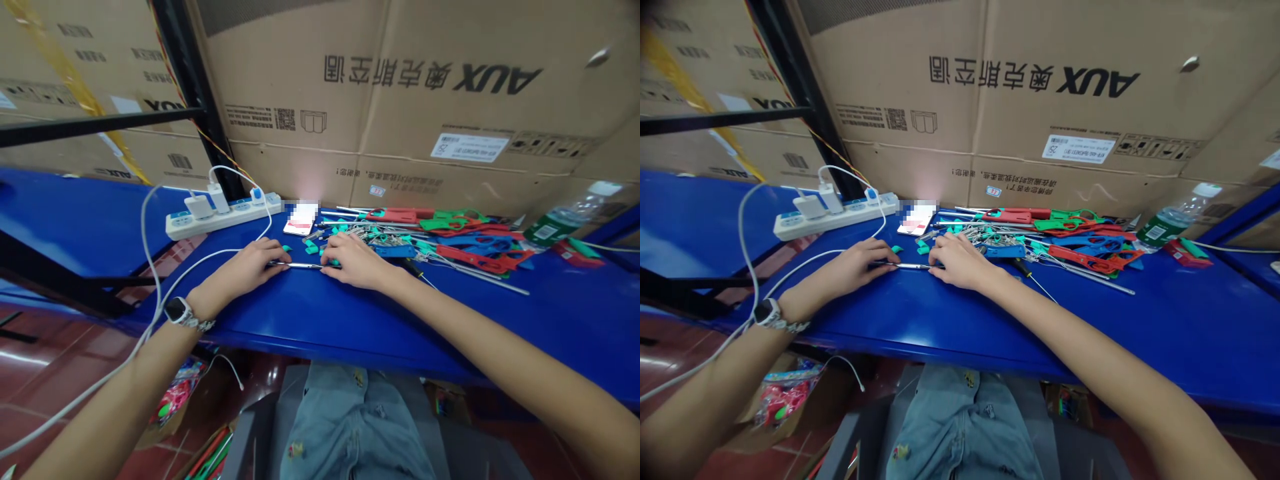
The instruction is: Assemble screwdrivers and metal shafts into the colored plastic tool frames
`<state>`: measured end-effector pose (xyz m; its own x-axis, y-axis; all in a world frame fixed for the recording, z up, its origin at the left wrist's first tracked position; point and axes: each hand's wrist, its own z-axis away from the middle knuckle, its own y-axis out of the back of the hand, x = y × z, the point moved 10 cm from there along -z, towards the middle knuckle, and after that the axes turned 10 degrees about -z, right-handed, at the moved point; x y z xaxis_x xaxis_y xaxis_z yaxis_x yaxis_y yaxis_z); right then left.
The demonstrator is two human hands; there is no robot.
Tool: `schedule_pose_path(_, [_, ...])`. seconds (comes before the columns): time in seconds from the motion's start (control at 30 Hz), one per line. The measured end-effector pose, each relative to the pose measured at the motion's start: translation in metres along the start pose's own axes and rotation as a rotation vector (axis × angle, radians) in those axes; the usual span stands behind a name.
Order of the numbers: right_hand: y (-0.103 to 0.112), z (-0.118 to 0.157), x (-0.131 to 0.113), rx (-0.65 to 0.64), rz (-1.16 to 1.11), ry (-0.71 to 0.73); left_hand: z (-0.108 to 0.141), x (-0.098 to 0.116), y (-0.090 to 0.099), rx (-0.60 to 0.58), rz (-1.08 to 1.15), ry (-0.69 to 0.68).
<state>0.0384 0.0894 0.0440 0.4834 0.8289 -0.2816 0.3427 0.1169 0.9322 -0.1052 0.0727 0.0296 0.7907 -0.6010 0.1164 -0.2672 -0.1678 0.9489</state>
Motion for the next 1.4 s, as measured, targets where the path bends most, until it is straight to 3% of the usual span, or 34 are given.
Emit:
schedule_pose_path(0.3, [0.001,0.003,0.003,0.072,-0.119,-0.006,-0.006,0.015,0.001,-0.021,0.094,0.003])
schedule_pose_path(0.67, [0.012,0.031,0.016,0.101,-0.122,-0.059,-0.012,0.020,0.008,0.011,0.177,-0.057])
schedule_pose_path(1.13, [0.004,0.028,0.012,0.148,-0.225,-0.112,-0.034,0.049,0.000,-0.029,0.252,-0.086])
schedule_pose_path(1.4, [0.017,0.053,0.026,0.134,-0.228,-0.161,-0.034,0.050,0.000,-0.017,0.256,-0.089])
